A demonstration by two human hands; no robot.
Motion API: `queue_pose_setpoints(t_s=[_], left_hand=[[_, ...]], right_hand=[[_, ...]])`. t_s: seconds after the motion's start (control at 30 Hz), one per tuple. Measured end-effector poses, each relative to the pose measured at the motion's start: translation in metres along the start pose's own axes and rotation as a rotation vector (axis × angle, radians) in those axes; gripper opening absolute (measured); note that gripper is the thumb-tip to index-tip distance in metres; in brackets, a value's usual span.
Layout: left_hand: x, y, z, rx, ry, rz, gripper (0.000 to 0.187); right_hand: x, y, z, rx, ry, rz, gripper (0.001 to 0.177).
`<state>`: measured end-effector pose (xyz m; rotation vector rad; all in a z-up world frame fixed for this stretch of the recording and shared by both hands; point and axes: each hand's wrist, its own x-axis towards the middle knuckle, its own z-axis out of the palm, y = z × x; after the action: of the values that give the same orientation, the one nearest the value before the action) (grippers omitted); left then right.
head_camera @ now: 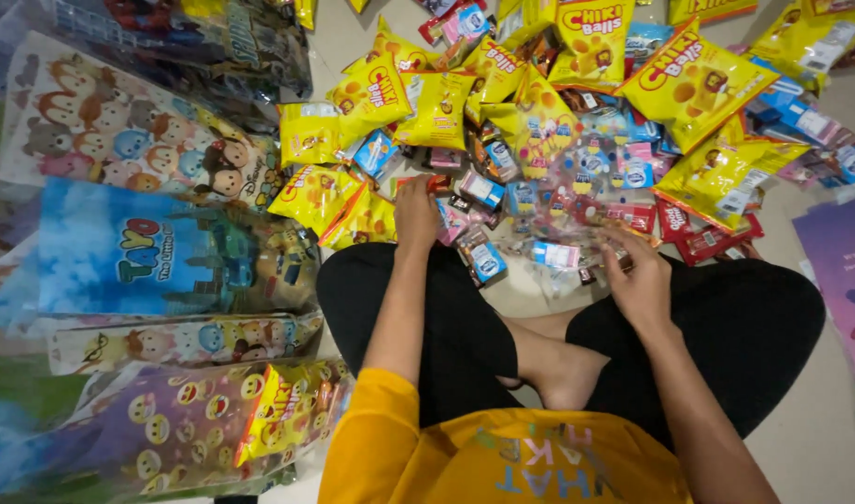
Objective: Packing various small snack packets into larger plastic bags while sitting on the floor.
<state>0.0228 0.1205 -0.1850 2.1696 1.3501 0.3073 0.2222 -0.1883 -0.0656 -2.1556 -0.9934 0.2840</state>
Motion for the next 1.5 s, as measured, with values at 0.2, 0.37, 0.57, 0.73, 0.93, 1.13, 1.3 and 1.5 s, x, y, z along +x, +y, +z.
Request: queue_pose_setpoints(t_s=[0.2, 0.37, 0.57, 0.73, 0.93, 1.13, 1.3, 1.5], left_hand=[[0.043, -0.040, 0.042, 0.480, -0.033, 0.249, 0.042], [0.053, -0.069, 0.058, 0.742, 0.193, 0.350, 0.020], [-0.024, 0.081, -0.062, -0.205, 0.106, 0.020, 0.034], [-0.077, 0.142, -0.049, -0.866, -0.079, 0.075, 0.060], [-0.099, 0.190, -0.049, -0.681, -0.373, 0.469, 0.038], [-0.091, 0.157, -0.012, -0.150, -0.138, 0.743, 0.034], [-0.060, 0.137, -0.035, -0.240, -0.047, 0.643, 0.031], [0.026, 0.087, 0.009, 0.035, 0.056, 0.567, 0.046]], right_hand=[[0.003, -0.002, 0.006, 0.060, 0.002, 0.060, 0.030], [0.005, 0.021, 0.019, 0.089, -0.007, 0.097, 0.033], [0.002, 0.013, 0.013, 0.142, -0.005, 0.141, 0.037], [0.001, 0.005, 0.013, 0.198, -0.029, 0.182, 0.040], [0.002, 0.012, 0.014, 0.193, -0.012, 0.173, 0.043], [0.002, 0.008, 0.009, 0.253, -0.041, 0.205, 0.053], [0.005, 0.004, 0.007, 0.285, -0.058, 0.240, 0.059], [0.005, -0.002, 0.005, 0.301, -0.068, 0.271, 0.059]])
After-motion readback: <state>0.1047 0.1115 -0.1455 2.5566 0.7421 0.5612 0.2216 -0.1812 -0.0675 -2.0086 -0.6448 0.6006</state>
